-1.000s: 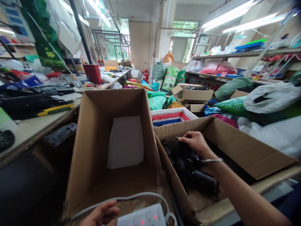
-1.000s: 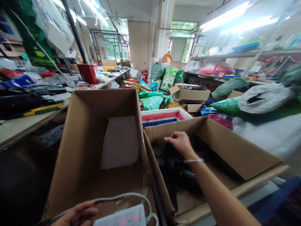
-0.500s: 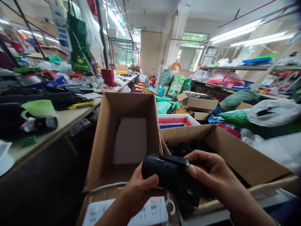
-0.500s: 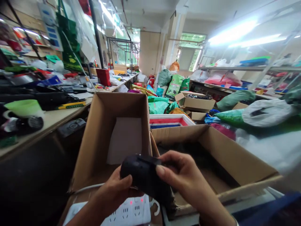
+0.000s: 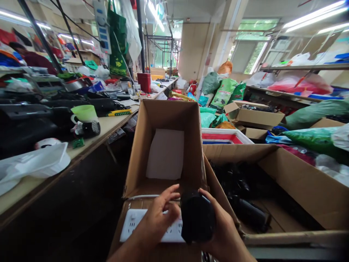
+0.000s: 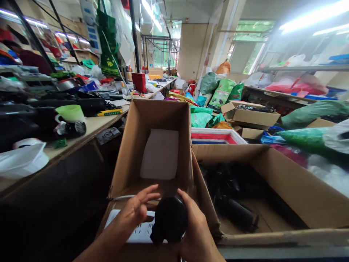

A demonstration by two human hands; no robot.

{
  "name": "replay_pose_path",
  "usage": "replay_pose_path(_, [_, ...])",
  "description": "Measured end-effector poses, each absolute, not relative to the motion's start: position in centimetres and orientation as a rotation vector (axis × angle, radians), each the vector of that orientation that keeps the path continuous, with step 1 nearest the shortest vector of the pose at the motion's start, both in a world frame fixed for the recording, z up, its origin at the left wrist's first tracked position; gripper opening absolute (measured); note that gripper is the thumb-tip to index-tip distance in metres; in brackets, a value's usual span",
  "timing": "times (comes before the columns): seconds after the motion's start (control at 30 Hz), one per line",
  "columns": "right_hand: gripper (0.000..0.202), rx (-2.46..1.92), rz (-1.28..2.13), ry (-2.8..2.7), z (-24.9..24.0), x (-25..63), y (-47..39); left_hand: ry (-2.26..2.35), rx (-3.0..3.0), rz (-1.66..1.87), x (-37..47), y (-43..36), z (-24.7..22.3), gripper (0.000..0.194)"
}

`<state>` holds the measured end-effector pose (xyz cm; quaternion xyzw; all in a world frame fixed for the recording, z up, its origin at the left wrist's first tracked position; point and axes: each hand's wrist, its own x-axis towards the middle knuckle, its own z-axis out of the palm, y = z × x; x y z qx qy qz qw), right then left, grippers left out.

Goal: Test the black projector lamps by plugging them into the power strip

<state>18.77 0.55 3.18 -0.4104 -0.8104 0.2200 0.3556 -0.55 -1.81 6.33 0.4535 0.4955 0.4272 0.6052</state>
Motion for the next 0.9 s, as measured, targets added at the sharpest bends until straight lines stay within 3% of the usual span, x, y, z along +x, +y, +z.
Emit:
replay_pose_path(0.07, [0.080, -1.064, 0.422, -2.154, 2.4, 18.5, 0.3, 1.258, 1.263, 0.869, -0.7, -2.7, 7.5, 0.095])
replay_pose_path(0.13, [0.079, -1.024, 0.393, -2.213, 2.1, 18.4, 0.1, 1.368, 1.430, 0.807, -0.4, -3.0, 8.6, 0.073])
replay_pose_path(0.23, [0.085, -0.986, 0.621, -2.235, 2.6, 18.6, 0.1, 1.301, 1.499, 0.758, -0.3, -2.6, 9.1, 0.030])
replay_pose_path(0.3, [0.083, -0.970, 0.833, -2.202, 3.3, 19.0, 0.2, 1.168, 1.413, 0.743, -0.5, -2.1, 8.3, 0.022])
replay_pose_path(0.47, [0.080, -0.971, 1.225, -2.101, 4.1, 19.9, 0.7, 0.876, 0.812, 0.801, -1.3, -1.4, 4.6, 0.043])
replay_pose_path(0.67, [0.093, -0.897, 1.681, -1.698, 2.0, 22.6, 1.1, 0.792, 0.675, 0.794, -1.8, -2.1, 3.1, 0.052])
replay_pose_path(0.9, [0.096, -0.988, 1.722, -1.948, 2.1, 27.1, 0.3, 0.724, 0.569, 0.870, -3.6, -3.4, 5.6, 0.047])
